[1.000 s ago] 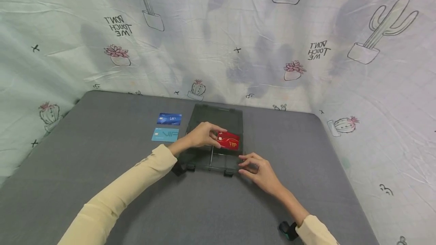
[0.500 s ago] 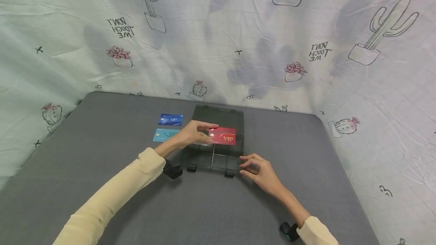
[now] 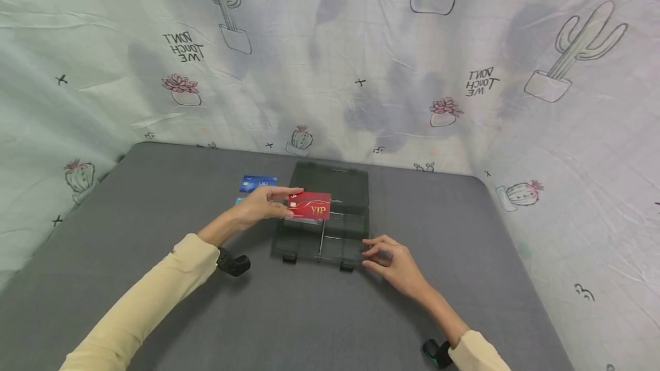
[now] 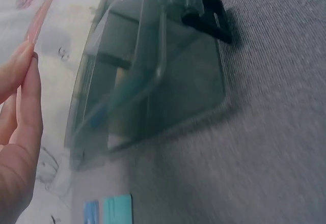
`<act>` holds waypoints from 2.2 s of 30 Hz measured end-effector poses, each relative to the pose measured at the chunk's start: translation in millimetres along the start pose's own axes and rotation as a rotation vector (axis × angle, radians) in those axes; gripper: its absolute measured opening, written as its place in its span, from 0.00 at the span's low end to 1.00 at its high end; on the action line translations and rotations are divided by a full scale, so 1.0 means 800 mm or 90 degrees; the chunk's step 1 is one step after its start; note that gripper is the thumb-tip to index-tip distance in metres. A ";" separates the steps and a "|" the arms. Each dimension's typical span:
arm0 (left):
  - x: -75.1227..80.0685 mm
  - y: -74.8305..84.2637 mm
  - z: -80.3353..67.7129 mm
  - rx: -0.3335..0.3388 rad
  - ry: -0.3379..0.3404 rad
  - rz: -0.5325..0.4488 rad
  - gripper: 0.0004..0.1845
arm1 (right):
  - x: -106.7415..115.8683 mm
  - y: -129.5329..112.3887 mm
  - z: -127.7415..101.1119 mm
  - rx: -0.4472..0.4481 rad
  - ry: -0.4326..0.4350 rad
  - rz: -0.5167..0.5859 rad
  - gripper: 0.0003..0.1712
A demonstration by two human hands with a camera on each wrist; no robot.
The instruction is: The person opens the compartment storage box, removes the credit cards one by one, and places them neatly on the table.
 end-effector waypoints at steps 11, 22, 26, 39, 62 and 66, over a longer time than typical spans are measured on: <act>0.030 -0.016 -0.040 0.032 0.029 -0.053 0.31 | -0.001 0.002 -0.002 -0.007 -0.002 0.005 0.07; 0.055 -0.031 -0.073 0.076 0.057 -0.033 0.31 | -0.001 0.004 -0.002 0.007 -0.005 0.008 0.08; 0.062 -0.038 -0.088 0.086 0.068 -0.026 0.31 | -0.001 0.005 -0.001 0.004 -0.007 0.015 0.08; 0.075 -0.058 -0.126 0.135 0.074 -0.031 0.33 | 0.000 0.009 -0.002 -0.003 -0.009 0.033 0.08; 0.073 -0.077 -0.154 0.188 0.041 -0.073 0.31 | 0.005 0.005 -0.001 0.019 -0.012 0.028 0.08; 0.072 -0.075 -0.153 0.189 0.035 -0.056 0.31 | 0.005 0.005 -0.001 0.022 -0.018 0.029 0.08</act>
Point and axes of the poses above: each hand's wrist, its own z-axis towards the middle knuckle, its own x-axis out of the back of the hand, y = z × x, the point moved 7 cm from there along z, towards the middle knuckle, and after that the axes turned 11 degrees about -y, right-handed, at the moved point
